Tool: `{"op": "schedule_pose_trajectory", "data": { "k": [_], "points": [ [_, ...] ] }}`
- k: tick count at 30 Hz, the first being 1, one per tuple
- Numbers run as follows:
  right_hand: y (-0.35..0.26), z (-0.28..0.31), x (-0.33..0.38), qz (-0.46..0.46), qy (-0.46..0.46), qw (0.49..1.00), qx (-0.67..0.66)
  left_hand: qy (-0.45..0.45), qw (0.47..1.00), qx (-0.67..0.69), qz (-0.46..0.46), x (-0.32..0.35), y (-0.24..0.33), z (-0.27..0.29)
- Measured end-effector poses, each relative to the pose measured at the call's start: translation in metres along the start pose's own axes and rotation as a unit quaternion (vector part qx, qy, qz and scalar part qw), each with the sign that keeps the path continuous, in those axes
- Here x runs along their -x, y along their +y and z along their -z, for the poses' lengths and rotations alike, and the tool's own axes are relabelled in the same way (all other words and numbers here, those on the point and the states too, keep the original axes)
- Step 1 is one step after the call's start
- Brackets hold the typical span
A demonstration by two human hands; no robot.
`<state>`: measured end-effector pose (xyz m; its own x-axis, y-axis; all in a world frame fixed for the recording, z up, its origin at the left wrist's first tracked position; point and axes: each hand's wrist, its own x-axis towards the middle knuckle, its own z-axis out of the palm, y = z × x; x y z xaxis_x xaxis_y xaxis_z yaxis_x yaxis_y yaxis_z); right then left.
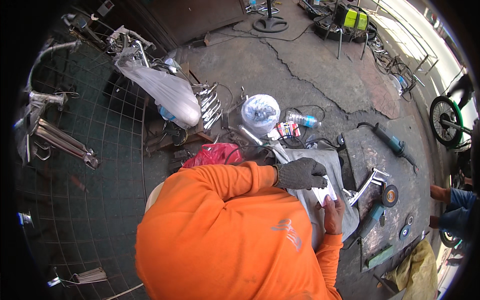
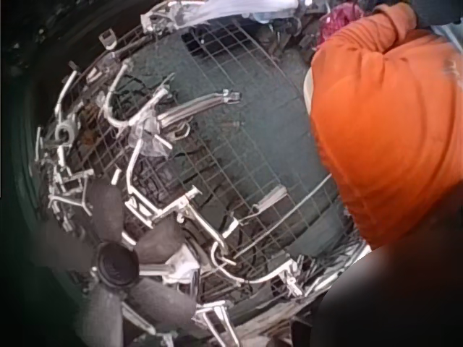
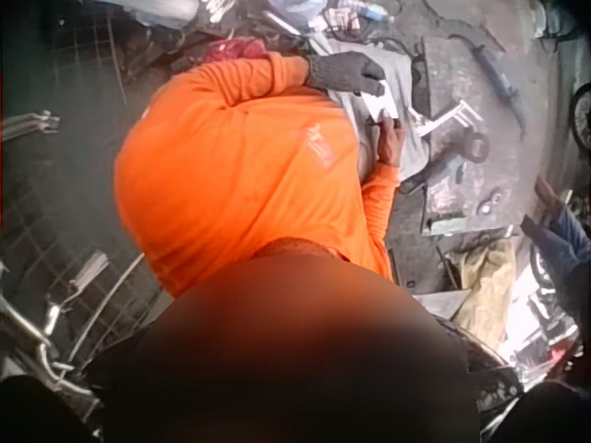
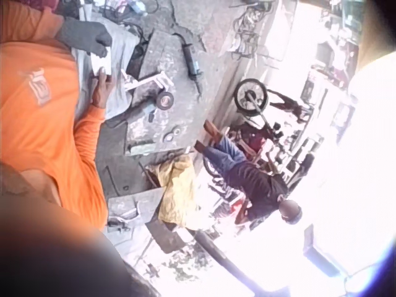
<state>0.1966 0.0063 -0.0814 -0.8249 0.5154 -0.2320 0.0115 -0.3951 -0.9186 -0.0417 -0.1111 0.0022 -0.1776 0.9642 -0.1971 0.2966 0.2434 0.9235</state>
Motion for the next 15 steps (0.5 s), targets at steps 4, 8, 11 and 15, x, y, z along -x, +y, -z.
{"op": "schedule_pose_trajectory", "data": {
  "k": [4, 8, 11, 15],
  "points": [
    [-0.005, -0.009, -0.001, 0.017, 0.029, 0.999, -0.006, 0.033, 0.997, -0.046, -0.052, 0.000, -0.001, 0.003],
    [-0.010, -0.022, -0.010, 0.022, 0.039, 0.999, -0.024, 0.003, 0.999, -0.033, -0.006, 0.000, -0.001, 0.021],
    [-0.013, -0.029, -0.018, 0.039, 0.049, 0.997, -0.053, 0.053, 0.996, 0.038, 0.061, -0.006, -0.002, 0.039],
    [-0.016, -0.024, -0.024, 0.052, 0.090, 0.992, -0.077, 0.222, 0.940, 0.247, 0.077, -0.024, -0.018, 0.080]
  ]
}}
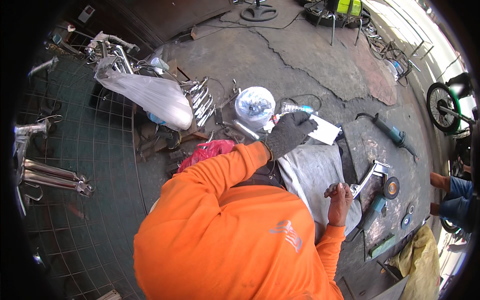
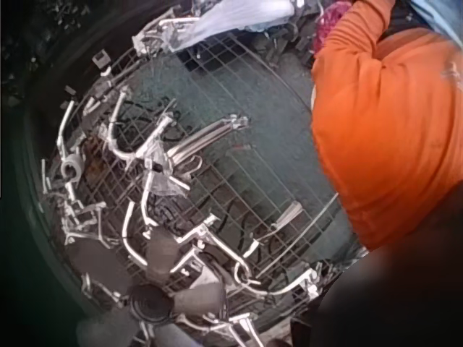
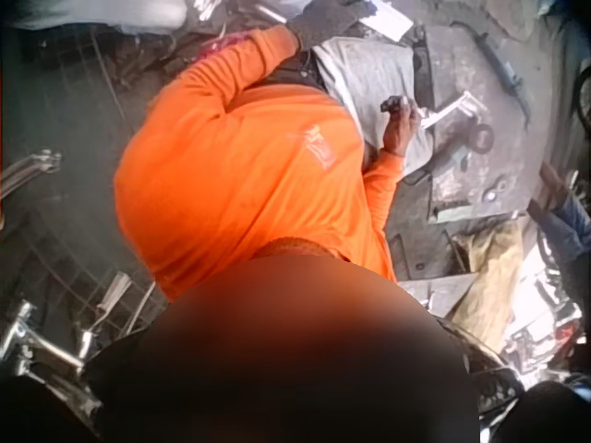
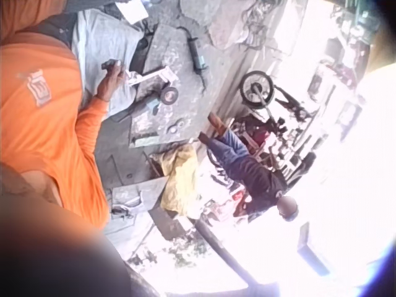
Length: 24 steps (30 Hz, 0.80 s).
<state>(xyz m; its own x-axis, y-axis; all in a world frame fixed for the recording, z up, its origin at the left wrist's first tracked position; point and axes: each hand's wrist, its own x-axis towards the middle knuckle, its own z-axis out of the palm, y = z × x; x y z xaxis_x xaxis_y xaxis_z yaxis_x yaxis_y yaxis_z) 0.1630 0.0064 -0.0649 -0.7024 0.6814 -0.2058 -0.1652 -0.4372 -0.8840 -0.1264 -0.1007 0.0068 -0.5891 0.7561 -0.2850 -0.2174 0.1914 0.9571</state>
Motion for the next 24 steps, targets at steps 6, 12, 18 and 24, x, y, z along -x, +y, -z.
{"op": "schedule_pose_trajectory", "data": {
  "k": [6, 12, 18, 24],
  "points": [
    [0.006, 0.031, 0.011, -0.018, 0.061, 0.998, 0.003, 0.226, 0.973, 0.050, -0.027, -0.034, -0.044, 0.099],
    [0.007, 0.069, 0.052, -0.088, 0.077, 0.993, -0.013, 0.395, 0.912, 0.061, 0.094, -0.014, -0.142, 0.240],
    [0.000, 0.097, 0.071, -0.090, 0.136, 0.975, -0.150, 0.298, 0.737, -0.602, 0.081, 0.039, -0.199, 0.323],
    [0.002, 0.103, 0.068, -0.103, 0.129, 0.970, -0.176, 0.327, 0.771, -0.527, 0.144, 0.046, -0.221, 0.352]
  ]
}}
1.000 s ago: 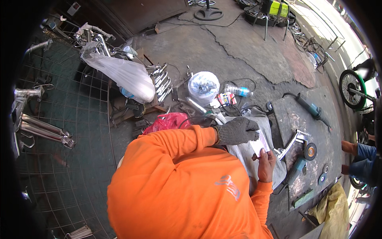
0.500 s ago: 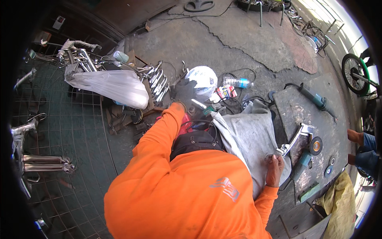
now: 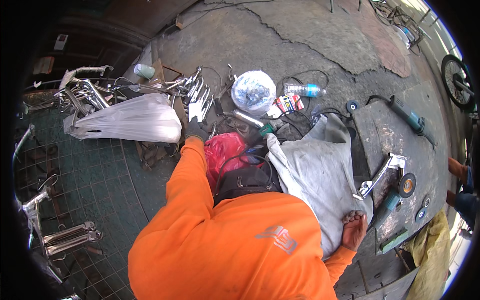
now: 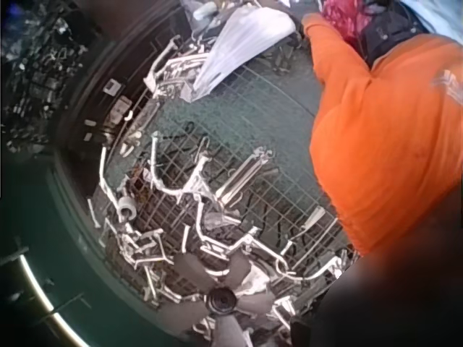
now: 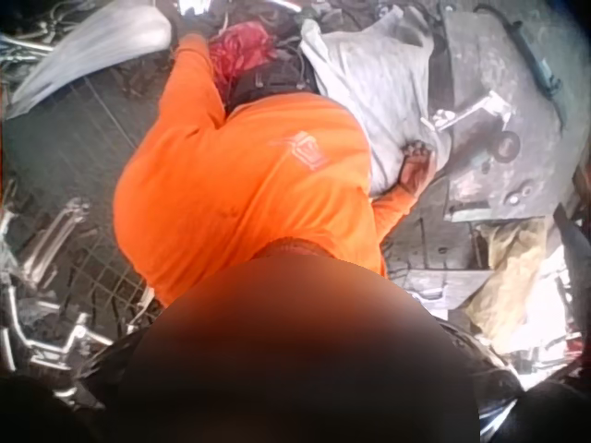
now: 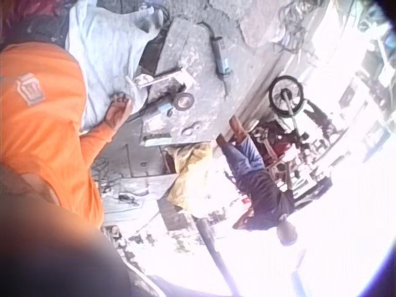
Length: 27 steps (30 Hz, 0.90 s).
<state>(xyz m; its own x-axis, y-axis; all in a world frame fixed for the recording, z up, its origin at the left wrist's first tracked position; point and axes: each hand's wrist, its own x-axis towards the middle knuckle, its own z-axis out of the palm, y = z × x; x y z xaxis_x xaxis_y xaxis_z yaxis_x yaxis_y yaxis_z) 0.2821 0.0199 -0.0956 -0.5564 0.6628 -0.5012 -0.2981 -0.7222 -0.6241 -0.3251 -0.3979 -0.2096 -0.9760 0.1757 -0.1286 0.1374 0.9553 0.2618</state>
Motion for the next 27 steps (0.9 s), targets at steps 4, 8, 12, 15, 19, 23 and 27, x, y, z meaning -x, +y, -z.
{"op": "schedule_pose_trajectory", "data": {
  "k": [4, 8, 12, 15, 19, 23, 27],
  "points": [
    [-0.005, 0.001, -0.007, -0.023, 0.000, 1.000, 0.002, 0.012, 0.629, 0.739, 0.241, -0.039, -0.026, -0.008],
    [-0.007, 0.003, -0.013, -0.040, -0.008, 0.999, 0.001, 0.076, 0.795, 0.577, 0.173, -0.067, -0.029, -0.018],
    [-0.006, 0.009, -0.015, -0.039, -0.007, 0.999, 0.010, 0.124, 0.409, 0.840, 0.335, -0.094, -0.012, -0.018],
    [-0.006, 0.013, -0.012, -0.039, 0.005, 0.999, 0.014, 0.174, 0.549, 0.759, 0.303, -0.101, -0.013, -0.018],
    [-0.005, 0.015, -0.010, -0.039, 0.015, 0.999, 0.007, 0.146, 0.987, -0.033, 0.064, -0.106, -0.022, -0.023],
    [-0.004, 0.014, -0.010, -0.036, 0.038, 0.998, 0.032, 0.039, 0.961, -0.260, 0.084, -0.113, -0.010, -0.019],
    [-0.003, 0.015, -0.009, -0.032, 0.051, 0.997, 0.054, -0.075, 0.960, -0.255, 0.091, -0.118, 0.005, 0.003]
  ]
}}
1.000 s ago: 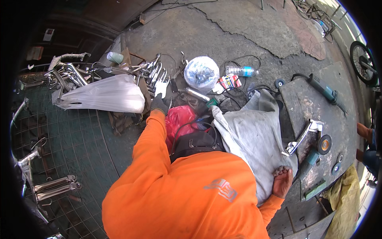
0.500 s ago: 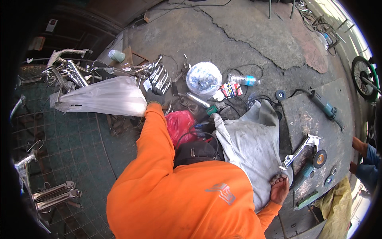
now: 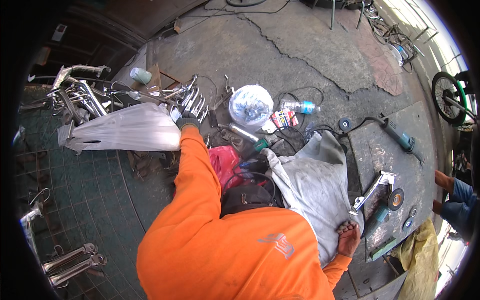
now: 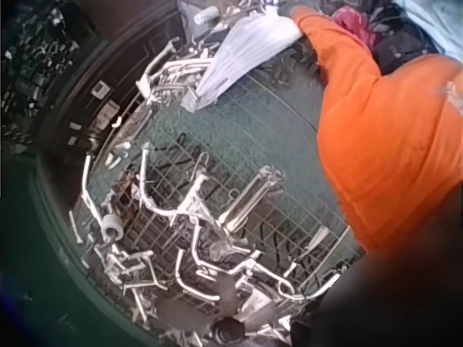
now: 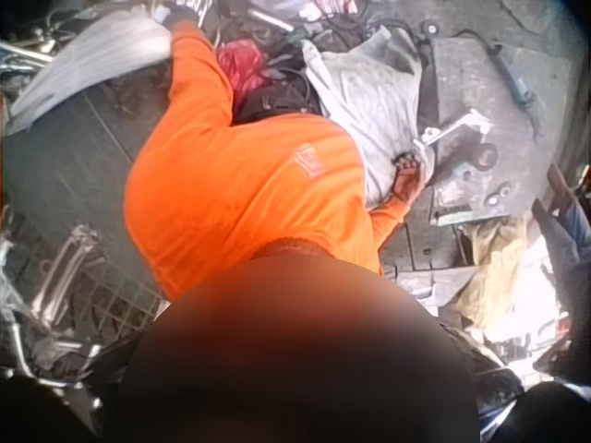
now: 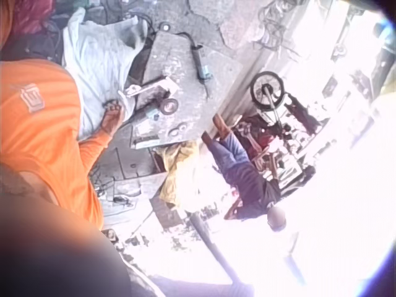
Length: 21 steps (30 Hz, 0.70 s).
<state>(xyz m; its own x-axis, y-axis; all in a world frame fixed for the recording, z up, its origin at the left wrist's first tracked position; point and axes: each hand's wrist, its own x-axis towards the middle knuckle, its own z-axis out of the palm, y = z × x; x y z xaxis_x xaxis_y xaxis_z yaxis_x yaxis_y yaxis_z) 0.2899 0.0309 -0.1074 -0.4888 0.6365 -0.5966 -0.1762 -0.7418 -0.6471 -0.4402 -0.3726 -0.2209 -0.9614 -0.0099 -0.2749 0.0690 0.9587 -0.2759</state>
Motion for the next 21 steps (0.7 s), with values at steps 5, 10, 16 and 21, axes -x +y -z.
{"op": "schedule_pose_trajectory", "data": {
  "k": [5, 10, 16, 21],
  "points": [
    [0.002, 0.002, 0.000, -0.005, 0.003, 1.000, -0.014, -0.083, 0.996, 0.014, 0.010, -0.007, -0.006, 0.013],
    [-0.001, 0.003, -0.002, -0.012, 0.005, 1.000, -0.005, -0.055, 0.996, -0.076, 0.002, -0.011, -0.002, 0.008],
    [0.000, 0.004, -0.004, -0.006, -0.007, 1.000, -0.001, -0.042, 0.998, 0.008, 0.039, -0.019, -0.007, 0.008],
    [-0.001, 0.004, -0.006, -0.014, 0.003, 1.000, -0.004, 0.009, 0.991, 0.116, 0.061, -0.027, -0.015, -0.011]
  ]
}}
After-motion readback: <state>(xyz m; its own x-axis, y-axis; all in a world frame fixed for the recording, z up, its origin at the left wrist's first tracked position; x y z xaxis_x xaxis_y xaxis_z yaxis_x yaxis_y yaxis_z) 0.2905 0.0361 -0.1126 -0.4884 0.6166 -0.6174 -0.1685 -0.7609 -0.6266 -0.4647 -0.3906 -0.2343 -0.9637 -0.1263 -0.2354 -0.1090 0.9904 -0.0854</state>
